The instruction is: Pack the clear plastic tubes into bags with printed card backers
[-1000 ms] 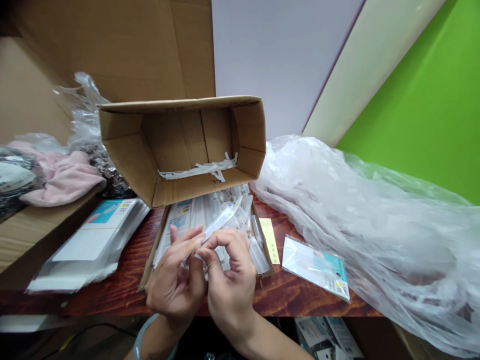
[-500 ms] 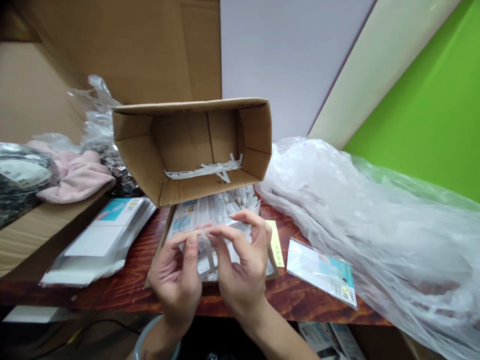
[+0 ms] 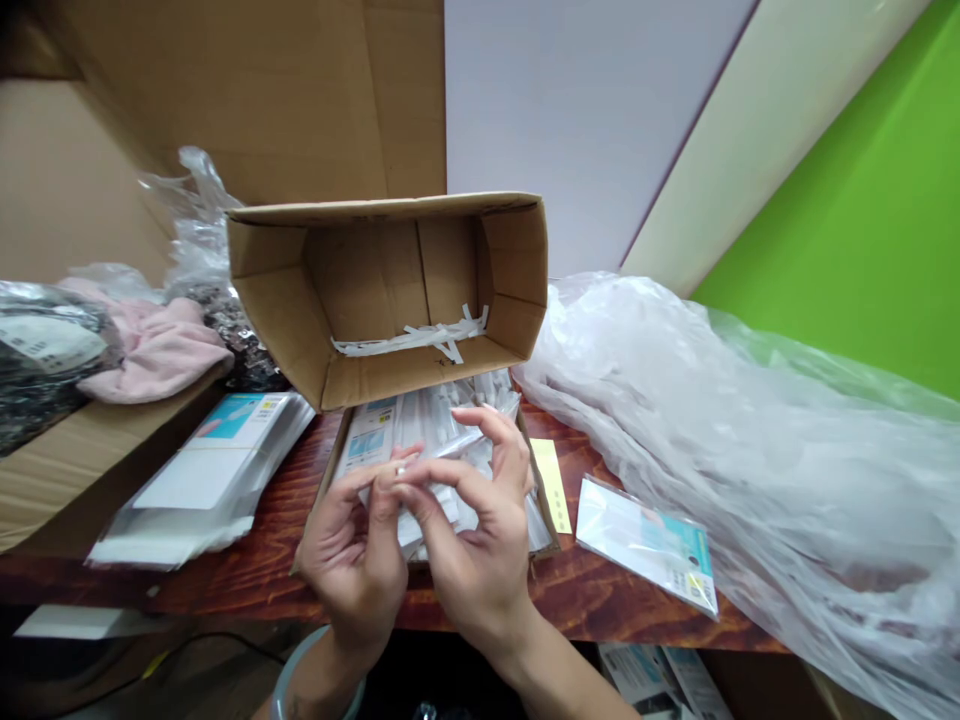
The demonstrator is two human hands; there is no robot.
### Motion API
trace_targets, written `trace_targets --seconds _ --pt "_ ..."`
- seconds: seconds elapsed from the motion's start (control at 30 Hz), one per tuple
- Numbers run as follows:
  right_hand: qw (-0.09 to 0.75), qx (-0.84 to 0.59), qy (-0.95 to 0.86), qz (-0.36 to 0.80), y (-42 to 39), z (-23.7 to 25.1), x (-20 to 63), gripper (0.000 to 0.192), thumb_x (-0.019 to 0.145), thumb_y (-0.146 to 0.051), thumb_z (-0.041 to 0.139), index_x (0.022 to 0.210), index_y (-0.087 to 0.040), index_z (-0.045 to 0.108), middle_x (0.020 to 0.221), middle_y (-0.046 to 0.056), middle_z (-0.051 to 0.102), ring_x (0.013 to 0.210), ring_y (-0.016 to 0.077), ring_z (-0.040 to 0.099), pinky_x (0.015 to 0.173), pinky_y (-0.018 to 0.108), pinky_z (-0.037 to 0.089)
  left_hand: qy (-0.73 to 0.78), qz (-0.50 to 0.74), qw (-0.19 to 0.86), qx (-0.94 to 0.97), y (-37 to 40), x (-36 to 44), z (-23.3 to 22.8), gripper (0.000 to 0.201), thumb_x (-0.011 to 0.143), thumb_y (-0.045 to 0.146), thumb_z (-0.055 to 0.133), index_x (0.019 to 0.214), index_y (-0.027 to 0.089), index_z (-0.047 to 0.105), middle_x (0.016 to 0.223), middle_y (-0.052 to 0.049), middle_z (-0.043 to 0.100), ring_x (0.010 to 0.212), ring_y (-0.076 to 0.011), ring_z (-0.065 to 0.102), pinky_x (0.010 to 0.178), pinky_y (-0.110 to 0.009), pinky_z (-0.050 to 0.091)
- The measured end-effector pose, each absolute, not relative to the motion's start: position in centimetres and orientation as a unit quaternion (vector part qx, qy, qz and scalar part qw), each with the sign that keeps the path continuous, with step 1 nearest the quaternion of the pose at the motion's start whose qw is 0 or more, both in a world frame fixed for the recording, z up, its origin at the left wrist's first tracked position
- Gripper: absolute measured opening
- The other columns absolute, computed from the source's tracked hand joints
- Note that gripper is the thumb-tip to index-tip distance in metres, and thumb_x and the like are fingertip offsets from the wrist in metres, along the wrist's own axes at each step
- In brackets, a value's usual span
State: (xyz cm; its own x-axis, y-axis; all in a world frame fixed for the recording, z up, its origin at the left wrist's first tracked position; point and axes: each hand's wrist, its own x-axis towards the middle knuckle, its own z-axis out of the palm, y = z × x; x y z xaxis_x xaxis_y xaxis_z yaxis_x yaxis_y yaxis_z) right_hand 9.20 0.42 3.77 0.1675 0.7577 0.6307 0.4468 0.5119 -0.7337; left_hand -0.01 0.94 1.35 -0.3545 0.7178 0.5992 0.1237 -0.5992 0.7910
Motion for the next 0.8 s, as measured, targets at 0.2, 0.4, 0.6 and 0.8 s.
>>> trace_targets --seconds 0.2,0.4,0.6,0.8 --pt "0.695 -0.445 -0.558 0.084 -0.4 3.0 8.4 0.031 0.083 -0.006 0.064 0.109 -0.023 0.065 0.112 0.006 0.058 0.108 0.0182 0.057 0.096 0.036 0.046 0.399 0.727 0.198 0.523 1.0 -0.1 1.4 0.019 0.09 0.005 0.057 0.098 0.019 0.068 0.101 -0.003 0.074 0.097 -0.0146 0.07 0.094 -0.028 0.054" --pt "0.66 -0.436 -0.519 0.324 -1.0 3.7 7.6 0.021 0.09 -0.013 0.06 0.105 -0.025 0.067 0.097 0.0 0.069 0.088 0.0096 0.067 0.08 0.018 0.055 0.399 0.718 0.198 0.535 1.2 -0.2 1.3 0.019 0.091 0.006 0.056 0.099 0.018 0.068 0.102 -0.003 0.073 0.098 -0.0156 0.07 0.095 -0.03 0.054" --pt "0.643 -0.426 -0.458 0.443 -0.6 4.7 7.7 0.004 0.082 -0.022 0.072 0.084 -0.02 0.071 0.082 0.0 0.069 0.078 0.0092 0.066 0.073 0.016 0.055 0.371 0.718 0.196 0.555 1.0 -0.1 0.7 0.024 0.089 0.004 0.055 0.103 0.018 0.068 0.106 -0.004 0.072 0.102 -0.0171 0.068 0.101 -0.036 0.052" --pt "0.67 -0.42 -0.43 0.436 -0.6 4.3 7.2 0.009 0.078 -0.02 0.076 0.084 -0.022 0.07 0.083 0.0 0.067 0.079 0.0091 0.065 0.073 0.016 0.054 0.341 0.728 0.164 0.572 1.3 -0.1 0.4 0.027 0.087 0.0 0.053 0.105 0.013 0.067 0.106 -0.008 0.071 0.101 -0.0225 0.068 0.1 -0.049 0.052"
